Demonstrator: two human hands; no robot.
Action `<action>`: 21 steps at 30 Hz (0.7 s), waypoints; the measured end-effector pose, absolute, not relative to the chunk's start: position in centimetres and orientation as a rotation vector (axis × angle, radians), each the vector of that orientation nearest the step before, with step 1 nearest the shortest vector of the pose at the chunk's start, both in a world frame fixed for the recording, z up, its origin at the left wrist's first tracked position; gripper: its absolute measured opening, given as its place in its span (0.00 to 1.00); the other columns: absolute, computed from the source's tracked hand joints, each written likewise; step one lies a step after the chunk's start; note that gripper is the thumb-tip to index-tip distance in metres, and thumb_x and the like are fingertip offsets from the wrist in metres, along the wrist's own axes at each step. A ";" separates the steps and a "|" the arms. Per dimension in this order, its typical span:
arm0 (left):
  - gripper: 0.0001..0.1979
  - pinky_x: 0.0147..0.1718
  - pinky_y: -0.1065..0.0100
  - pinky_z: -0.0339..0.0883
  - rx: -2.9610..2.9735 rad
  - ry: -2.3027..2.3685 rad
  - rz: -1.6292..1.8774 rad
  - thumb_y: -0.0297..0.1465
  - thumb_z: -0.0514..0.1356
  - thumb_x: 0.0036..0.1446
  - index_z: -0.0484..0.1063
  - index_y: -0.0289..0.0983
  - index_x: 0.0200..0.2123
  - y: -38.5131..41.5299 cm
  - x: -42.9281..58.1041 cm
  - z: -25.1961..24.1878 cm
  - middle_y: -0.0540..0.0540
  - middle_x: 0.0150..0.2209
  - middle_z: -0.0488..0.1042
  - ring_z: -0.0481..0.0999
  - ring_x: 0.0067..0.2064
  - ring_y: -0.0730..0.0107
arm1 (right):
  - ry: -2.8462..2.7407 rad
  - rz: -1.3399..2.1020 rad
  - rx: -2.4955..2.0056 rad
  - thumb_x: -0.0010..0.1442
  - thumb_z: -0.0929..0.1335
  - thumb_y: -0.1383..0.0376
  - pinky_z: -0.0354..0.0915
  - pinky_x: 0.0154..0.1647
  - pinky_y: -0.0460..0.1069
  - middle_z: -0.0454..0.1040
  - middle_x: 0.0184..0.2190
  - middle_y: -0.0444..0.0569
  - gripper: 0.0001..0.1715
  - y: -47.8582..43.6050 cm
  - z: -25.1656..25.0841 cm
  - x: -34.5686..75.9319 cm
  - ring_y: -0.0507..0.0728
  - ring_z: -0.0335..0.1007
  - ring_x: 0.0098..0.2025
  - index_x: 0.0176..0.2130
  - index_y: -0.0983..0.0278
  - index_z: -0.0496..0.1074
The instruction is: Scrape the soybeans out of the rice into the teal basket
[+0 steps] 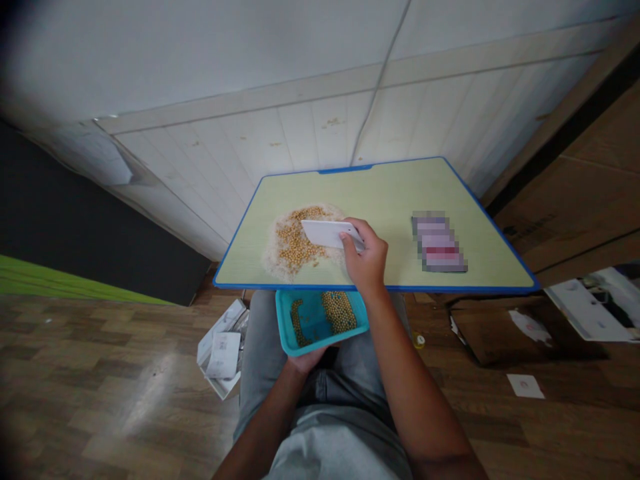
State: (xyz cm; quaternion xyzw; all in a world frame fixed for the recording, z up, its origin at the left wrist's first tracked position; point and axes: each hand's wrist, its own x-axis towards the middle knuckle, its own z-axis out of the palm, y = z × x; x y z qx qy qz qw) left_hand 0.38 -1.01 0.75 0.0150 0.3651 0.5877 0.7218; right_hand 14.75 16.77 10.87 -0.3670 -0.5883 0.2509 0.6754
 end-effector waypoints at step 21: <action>0.34 0.85 0.37 0.60 -0.311 0.863 1.338 0.50 0.44 0.83 0.80 0.42 0.72 -1.2 0.4 0.0 0.41 0.78 0.79 0.71 0.83 0.42 | -1.287 0.606 -0.790 0.67 0.76 0.56 0.80 0.46 0.56 0.87 0.41 0.46 0.10 16.3 11.0 14.9 0.61 0.84 0.44 0.47 0.55 0.84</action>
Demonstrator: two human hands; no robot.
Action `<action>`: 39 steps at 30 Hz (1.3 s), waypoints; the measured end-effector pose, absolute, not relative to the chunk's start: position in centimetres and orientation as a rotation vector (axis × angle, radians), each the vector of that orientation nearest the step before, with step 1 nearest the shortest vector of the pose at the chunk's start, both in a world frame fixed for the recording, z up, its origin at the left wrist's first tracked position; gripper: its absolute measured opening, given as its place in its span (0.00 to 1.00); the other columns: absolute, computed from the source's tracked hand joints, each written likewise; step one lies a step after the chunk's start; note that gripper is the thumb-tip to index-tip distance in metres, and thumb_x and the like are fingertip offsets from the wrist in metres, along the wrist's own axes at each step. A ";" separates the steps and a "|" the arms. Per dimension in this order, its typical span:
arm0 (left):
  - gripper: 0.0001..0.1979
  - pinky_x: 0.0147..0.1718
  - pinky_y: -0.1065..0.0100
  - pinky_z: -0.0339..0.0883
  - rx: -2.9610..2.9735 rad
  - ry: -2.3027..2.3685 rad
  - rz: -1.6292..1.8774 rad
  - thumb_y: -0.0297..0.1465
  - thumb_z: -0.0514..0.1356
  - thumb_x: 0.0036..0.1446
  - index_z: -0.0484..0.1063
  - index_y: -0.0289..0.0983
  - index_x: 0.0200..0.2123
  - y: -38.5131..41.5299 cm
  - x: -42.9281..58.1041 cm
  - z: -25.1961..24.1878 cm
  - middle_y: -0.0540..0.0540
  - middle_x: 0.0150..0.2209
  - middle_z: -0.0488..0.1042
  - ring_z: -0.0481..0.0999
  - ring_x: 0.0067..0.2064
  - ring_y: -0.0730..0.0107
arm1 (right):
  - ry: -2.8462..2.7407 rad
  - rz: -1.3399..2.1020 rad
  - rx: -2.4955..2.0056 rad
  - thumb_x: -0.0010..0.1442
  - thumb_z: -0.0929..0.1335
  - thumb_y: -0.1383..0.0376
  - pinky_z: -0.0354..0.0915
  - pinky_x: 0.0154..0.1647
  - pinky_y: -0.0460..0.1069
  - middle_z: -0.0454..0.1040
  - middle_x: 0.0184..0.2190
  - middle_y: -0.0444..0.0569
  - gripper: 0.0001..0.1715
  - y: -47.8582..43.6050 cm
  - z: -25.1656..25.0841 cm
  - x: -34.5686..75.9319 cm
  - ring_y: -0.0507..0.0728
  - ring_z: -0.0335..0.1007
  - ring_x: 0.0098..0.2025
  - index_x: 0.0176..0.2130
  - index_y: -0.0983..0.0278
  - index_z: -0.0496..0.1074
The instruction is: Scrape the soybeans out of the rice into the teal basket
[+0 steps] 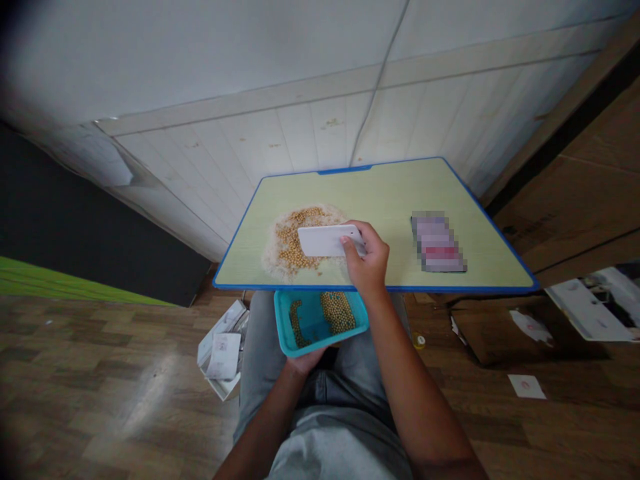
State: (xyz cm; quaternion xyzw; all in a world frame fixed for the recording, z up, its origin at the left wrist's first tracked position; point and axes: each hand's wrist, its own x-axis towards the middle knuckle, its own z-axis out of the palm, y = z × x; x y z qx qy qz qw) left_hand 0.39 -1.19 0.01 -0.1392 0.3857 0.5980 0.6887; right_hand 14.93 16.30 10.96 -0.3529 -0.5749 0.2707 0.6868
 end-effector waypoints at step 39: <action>0.38 0.87 0.32 0.54 -0.121 0.793 1.315 0.51 0.44 0.82 0.61 0.48 0.86 -1.3 0.1 -0.7 0.46 0.81 0.75 0.65 0.86 0.43 | -1.367 0.741 -0.749 0.66 0.76 0.56 0.79 0.44 0.56 0.86 0.39 0.45 0.09 15.5 11.4 15.3 0.61 0.83 0.42 0.45 0.55 0.84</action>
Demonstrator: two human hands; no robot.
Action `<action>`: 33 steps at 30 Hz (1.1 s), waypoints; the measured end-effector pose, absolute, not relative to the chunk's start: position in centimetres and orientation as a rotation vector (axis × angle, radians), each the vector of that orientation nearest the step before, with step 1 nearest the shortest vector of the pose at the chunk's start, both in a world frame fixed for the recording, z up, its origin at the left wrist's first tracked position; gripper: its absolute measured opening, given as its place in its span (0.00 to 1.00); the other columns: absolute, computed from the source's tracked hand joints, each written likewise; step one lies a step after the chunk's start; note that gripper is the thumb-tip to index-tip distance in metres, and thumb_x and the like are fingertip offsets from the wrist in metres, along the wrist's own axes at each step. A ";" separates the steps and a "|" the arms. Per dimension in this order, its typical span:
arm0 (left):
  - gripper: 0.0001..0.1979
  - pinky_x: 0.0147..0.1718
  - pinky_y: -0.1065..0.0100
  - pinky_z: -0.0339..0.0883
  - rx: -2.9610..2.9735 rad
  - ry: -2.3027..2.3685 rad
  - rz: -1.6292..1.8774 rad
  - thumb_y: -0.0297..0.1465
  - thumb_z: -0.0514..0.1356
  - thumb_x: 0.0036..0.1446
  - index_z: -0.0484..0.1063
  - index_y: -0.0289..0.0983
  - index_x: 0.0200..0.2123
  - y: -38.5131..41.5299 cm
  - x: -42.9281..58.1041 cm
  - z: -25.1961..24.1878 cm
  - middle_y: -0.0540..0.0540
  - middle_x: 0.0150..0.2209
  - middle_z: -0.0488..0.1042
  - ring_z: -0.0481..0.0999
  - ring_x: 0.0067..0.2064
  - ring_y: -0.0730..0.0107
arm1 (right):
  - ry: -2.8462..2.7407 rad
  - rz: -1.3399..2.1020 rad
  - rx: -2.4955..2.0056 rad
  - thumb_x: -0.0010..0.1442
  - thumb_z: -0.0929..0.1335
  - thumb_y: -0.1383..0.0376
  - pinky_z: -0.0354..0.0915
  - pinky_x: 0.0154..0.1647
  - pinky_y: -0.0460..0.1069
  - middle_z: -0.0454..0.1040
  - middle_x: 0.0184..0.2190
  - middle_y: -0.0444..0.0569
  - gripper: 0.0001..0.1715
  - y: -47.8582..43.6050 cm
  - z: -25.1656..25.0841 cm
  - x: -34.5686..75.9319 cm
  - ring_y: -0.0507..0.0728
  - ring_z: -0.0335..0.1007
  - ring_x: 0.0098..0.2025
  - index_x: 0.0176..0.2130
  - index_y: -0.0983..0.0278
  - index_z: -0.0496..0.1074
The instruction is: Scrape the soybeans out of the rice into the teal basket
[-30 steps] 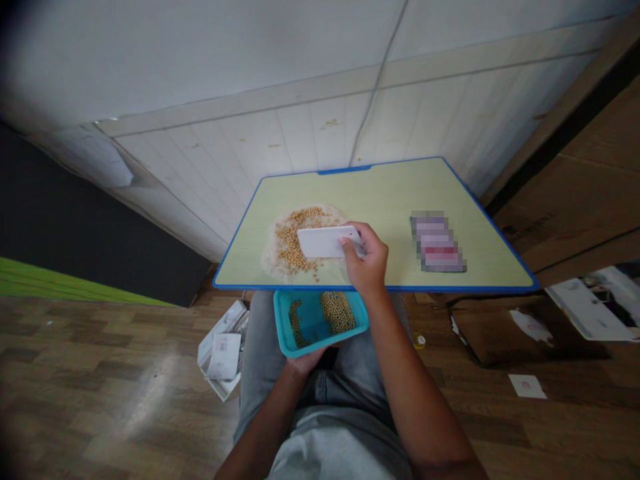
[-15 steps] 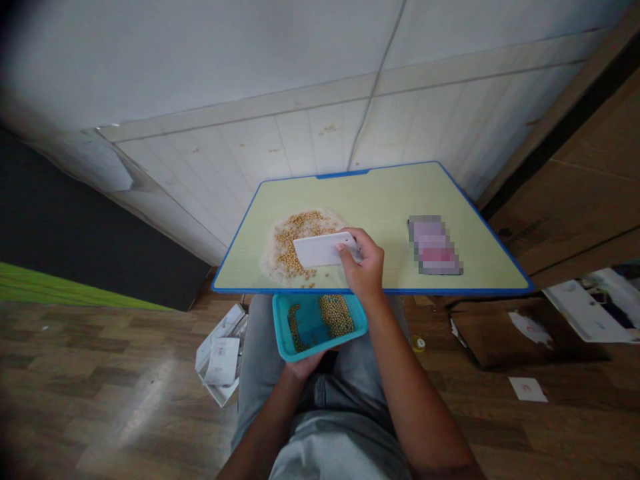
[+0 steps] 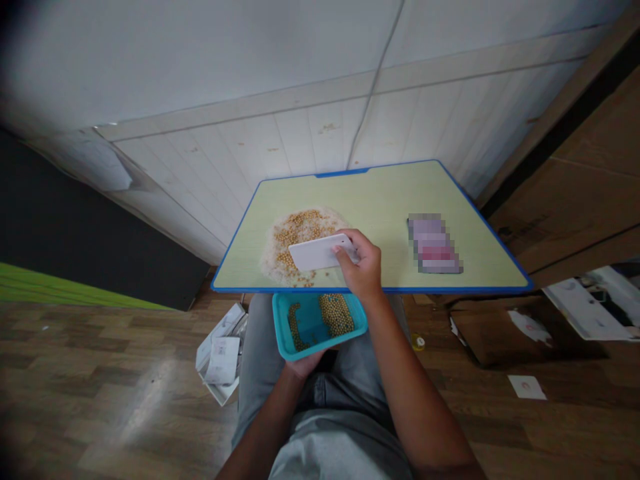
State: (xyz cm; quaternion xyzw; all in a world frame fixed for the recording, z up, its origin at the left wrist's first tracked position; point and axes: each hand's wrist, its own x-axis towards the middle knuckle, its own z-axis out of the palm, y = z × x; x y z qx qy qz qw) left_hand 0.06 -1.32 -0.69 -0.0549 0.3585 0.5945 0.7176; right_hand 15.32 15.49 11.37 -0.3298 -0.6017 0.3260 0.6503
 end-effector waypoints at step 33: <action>0.42 0.88 0.39 0.54 -0.141 0.733 1.329 0.54 0.38 0.82 0.51 0.43 0.89 -1.2 0.2 -0.2 0.45 0.87 0.63 0.63 0.87 0.46 | -1.262 0.754 -0.826 0.62 0.77 0.55 0.76 0.38 0.53 0.86 0.37 0.45 0.12 14.8 11.2 15.6 0.60 0.81 0.39 0.43 0.57 0.83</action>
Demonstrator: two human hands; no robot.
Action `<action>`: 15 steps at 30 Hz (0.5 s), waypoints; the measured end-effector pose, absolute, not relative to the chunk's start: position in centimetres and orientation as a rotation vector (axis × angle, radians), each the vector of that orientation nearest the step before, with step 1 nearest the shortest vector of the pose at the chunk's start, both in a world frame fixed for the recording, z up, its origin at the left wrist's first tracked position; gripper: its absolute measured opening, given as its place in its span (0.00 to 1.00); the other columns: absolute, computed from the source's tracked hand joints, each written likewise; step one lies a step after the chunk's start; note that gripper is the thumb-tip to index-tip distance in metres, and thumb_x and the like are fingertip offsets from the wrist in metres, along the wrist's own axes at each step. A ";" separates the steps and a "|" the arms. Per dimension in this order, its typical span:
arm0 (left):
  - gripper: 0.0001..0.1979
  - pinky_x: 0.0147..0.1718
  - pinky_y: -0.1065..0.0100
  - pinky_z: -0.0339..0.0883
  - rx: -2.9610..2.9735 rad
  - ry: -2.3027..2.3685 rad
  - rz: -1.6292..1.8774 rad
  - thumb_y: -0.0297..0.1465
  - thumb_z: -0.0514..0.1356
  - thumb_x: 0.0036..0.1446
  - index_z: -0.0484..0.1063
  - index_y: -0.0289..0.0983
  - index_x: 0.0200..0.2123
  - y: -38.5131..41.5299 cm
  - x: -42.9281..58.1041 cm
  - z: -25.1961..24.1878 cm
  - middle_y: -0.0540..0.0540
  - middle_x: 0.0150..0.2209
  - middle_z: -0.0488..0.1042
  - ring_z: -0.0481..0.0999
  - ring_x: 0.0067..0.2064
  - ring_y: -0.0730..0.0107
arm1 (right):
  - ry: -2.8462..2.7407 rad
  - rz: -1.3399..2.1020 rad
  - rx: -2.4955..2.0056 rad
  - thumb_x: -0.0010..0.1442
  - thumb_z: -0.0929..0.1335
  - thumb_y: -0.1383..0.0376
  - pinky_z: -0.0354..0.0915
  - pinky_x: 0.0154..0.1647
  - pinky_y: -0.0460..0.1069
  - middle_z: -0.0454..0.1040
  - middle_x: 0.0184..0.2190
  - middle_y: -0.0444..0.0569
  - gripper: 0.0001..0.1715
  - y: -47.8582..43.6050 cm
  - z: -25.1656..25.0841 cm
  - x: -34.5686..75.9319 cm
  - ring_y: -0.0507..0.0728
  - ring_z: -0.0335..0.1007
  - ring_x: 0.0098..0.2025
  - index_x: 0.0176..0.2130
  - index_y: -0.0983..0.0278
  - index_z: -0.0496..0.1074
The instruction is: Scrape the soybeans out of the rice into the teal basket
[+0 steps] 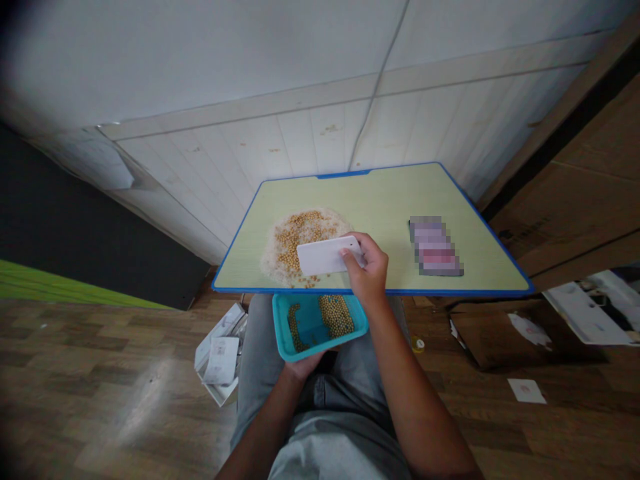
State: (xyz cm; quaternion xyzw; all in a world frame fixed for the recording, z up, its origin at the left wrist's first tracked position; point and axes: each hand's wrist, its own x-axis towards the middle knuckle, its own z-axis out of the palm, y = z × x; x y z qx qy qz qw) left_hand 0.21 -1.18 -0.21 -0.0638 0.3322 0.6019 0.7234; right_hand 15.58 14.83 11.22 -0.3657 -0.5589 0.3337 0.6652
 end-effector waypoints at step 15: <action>0.41 0.87 0.39 0.54 -0.112 0.756 1.322 0.55 0.40 0.82 0.53 0.46 0.89 -1.0 0.4 -0.2 0.47 0.85 0.67 0.63 0.87 0.46 | -1.275 0.897 -0.763 0.59 0.79 0.56 0.76 0.40 0.54 0.87 0.37 0.45 0.11 14.4 12.0 15.7 0.60 0.82 0.38 0.41 0.56 0.85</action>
